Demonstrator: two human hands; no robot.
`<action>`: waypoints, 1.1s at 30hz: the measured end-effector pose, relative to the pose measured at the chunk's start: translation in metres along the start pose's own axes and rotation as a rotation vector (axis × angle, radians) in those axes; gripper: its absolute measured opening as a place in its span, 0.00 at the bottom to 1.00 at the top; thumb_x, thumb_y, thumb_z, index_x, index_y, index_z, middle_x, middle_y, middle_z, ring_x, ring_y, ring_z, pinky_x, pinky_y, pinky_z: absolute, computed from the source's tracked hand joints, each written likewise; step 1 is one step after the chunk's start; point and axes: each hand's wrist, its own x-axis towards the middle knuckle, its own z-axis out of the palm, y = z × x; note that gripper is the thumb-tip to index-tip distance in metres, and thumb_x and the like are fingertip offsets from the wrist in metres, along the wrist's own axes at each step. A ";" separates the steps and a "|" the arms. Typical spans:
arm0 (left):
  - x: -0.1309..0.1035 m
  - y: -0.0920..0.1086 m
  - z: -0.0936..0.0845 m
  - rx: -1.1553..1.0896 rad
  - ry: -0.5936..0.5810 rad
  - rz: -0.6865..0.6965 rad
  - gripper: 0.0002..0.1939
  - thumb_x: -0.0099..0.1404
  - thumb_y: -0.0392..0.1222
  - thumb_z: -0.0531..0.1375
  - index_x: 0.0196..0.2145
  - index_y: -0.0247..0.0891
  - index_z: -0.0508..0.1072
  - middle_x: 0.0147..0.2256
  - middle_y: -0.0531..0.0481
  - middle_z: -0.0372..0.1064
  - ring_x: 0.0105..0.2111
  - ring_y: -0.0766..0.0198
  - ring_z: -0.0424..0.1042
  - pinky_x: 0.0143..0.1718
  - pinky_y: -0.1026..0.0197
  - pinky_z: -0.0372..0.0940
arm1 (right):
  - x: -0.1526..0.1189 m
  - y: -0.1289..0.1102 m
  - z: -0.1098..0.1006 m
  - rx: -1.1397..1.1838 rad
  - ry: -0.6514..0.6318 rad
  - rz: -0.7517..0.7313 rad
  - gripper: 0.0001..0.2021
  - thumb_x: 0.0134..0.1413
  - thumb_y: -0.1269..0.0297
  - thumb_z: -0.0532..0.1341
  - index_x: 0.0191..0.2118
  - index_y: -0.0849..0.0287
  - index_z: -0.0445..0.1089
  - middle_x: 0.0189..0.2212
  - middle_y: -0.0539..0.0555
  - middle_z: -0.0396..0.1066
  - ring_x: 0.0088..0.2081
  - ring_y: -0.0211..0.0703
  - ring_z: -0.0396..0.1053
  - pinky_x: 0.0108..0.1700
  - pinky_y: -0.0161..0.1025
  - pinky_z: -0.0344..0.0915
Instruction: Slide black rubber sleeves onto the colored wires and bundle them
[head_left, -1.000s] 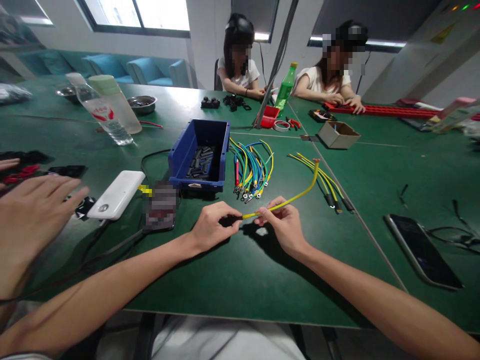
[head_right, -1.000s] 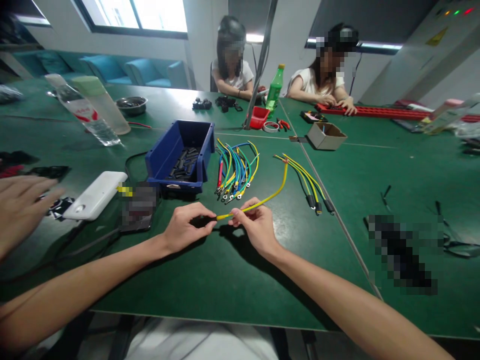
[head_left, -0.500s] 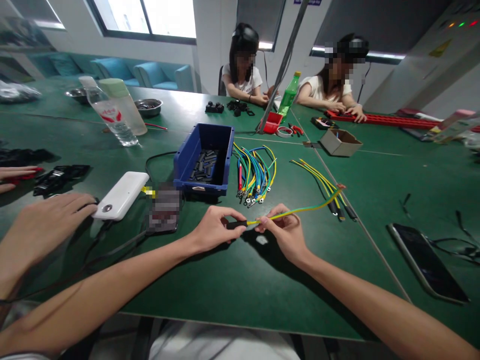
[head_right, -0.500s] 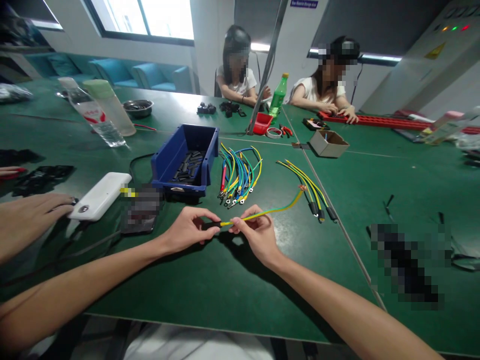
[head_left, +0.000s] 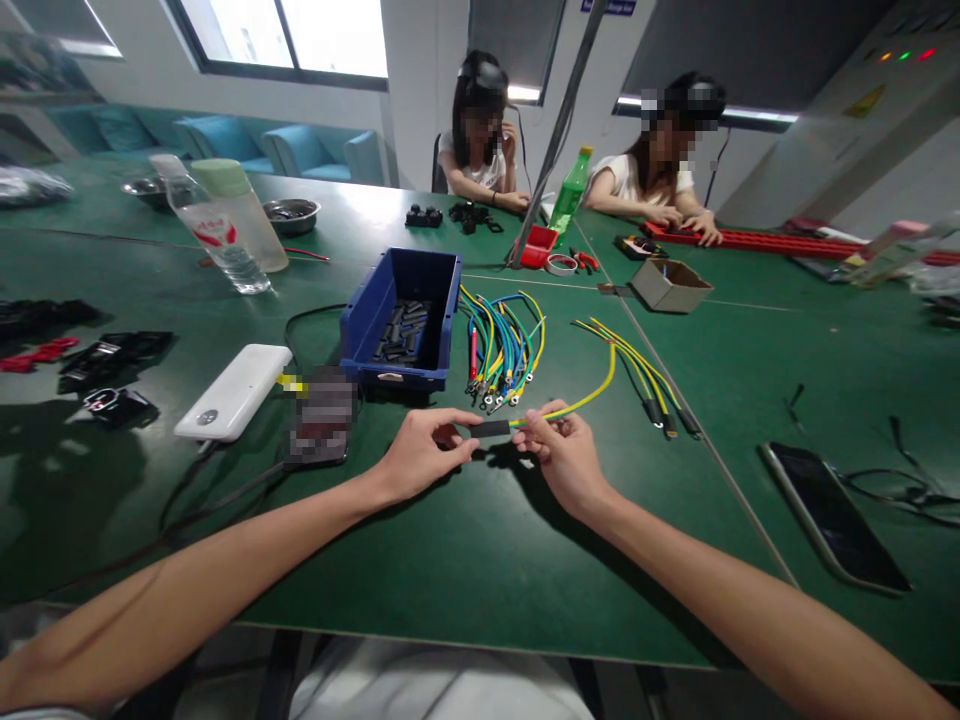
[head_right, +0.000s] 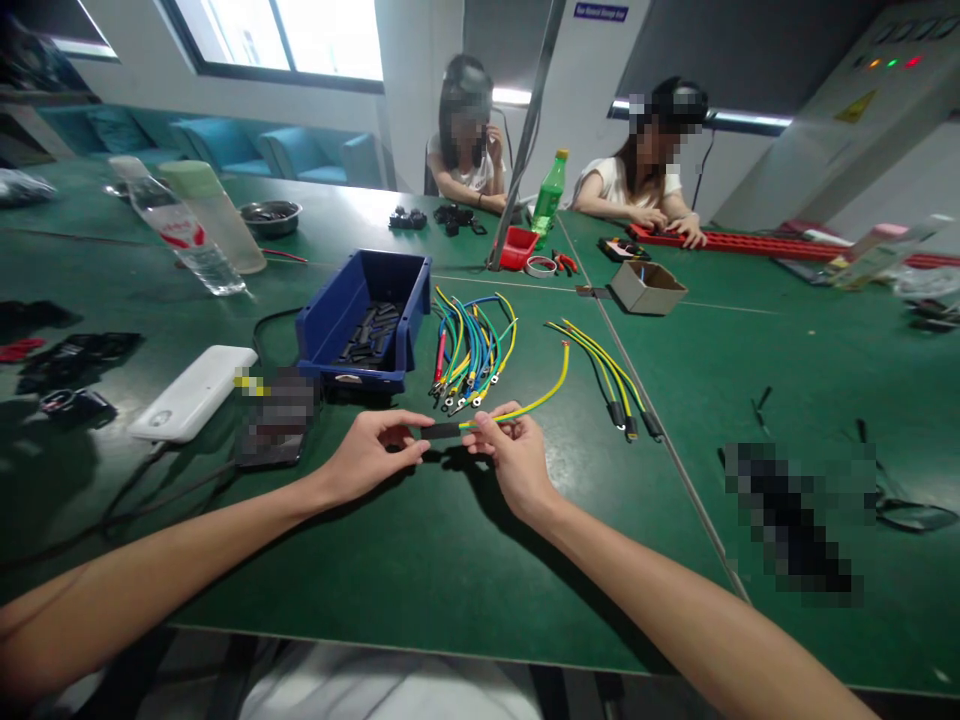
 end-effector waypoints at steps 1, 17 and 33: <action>0.000 0.000 0.000 -0.017 0.005 -0.019 0.19 0.56 0.42 0.64 0.44 0.30 0.75 0.24 0.49 0.73 0.23 0.66 0.72 0.26 0.66 0.66 | 0.000 0.000 0.000 0.002 -0.001 0.004 0.12 0.48 0.62 0.68 0.30 0.57 0.63 0.23 0.48 0.74 0.25 0.35 0.73 0.28 0.29 0.68; 0.001 0.001 0.001 -0.059 0.047 -0.024 0.17 0.52 0.41 0.66 0.40 0.29 0.79 0.23 0.49 0.72 0.20 0.71 0.64 0.21 0.69 0.56 | 0.000 0.003 -0.001 -0.067 -0.047 -0.027 0.11 0.49 0.62 0.68 0.31 0.57 0.64 0.27 0.49 0.75 0.28 0.36 0.74 0.32 0.32 0.69; 0.004 0.001 -0.004 -0.088 -0.041 -0.040 0.19 0.61 0.43 0.60 0.48 0.31 0.73 0.29 0.47 0.72 0.25 0.68 0.71 0.28 0.65 0.66 | 0.000 0.004 0.000 -0.060 -0.003 -0.040 0.12 0.49 0.61 0.67 0.31 0.56 0.63 0.30 0.49 0.76 0.32 0.39 0.75 0.34 0.34 0.72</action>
